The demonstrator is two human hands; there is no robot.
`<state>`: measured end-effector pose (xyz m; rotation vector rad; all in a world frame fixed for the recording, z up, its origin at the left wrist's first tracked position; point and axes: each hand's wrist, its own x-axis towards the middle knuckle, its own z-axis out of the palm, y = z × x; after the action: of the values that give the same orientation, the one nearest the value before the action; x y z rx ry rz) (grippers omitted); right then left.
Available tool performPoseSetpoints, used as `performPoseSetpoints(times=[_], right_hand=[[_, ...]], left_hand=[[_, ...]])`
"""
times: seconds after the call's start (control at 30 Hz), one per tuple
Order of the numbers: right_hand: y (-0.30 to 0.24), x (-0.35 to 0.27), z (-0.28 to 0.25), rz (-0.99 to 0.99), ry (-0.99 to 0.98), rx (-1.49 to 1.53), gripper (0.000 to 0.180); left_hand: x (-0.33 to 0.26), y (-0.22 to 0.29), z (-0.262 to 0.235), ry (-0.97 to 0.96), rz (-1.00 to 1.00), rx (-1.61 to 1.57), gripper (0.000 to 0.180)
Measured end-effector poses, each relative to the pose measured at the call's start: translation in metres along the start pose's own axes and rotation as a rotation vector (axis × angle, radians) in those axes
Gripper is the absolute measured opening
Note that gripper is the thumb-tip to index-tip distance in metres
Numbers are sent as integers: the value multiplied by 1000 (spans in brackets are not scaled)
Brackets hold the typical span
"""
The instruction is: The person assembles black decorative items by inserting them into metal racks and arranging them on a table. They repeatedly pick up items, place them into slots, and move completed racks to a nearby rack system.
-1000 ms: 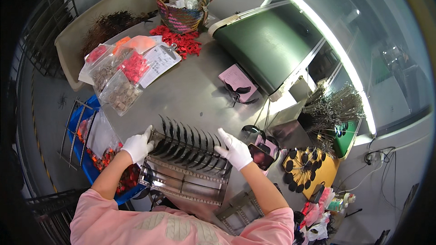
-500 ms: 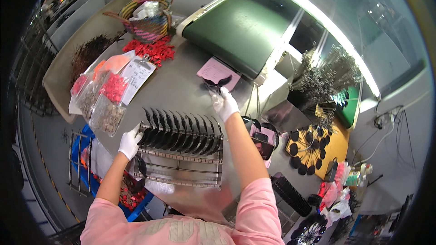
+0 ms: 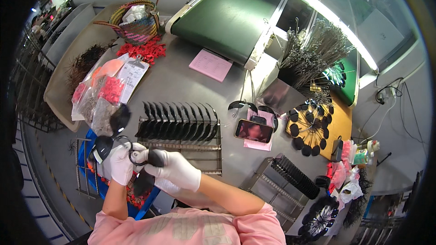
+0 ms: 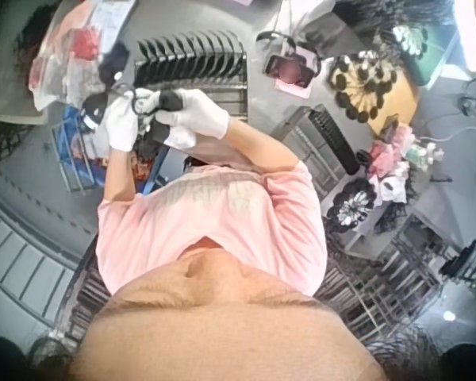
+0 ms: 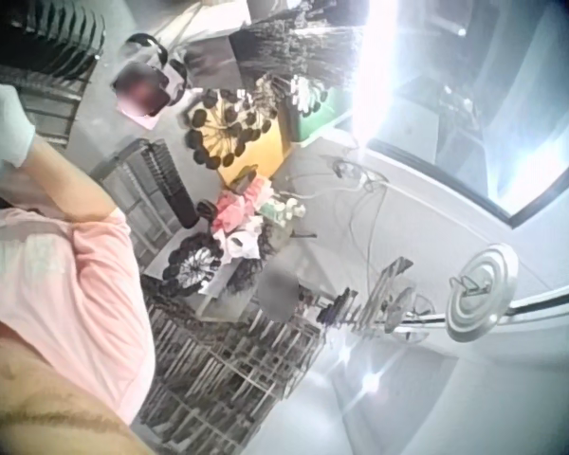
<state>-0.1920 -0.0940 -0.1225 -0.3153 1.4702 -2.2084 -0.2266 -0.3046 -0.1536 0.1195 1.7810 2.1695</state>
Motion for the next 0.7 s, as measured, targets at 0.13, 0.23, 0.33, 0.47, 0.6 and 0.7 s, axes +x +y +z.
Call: performPoseSetpoints(times=[0.13,0.23,0.33,0.47,0.6,0.7], right_hand=[[15,-11,-20,-464,67,-1039,39],[55,-21,-19,-71,339,-543,48],[93,-25,-17,446,279,-96,52],[118,-12,-11,390,225,-164,53],[107,8,-7,455,163,-354,45],[96,25,3,519,153,-409,37]], left_hand=[[-21,15,-18,265,64,325,32],[-36,24,-37,415,134,270,34],[-49,25,-46,392,86,255,35],[-58,23,-52,421,37,262,36],[-62,24,-54,407,72,263,33],[-62,25,-51,374,59,262,30]])
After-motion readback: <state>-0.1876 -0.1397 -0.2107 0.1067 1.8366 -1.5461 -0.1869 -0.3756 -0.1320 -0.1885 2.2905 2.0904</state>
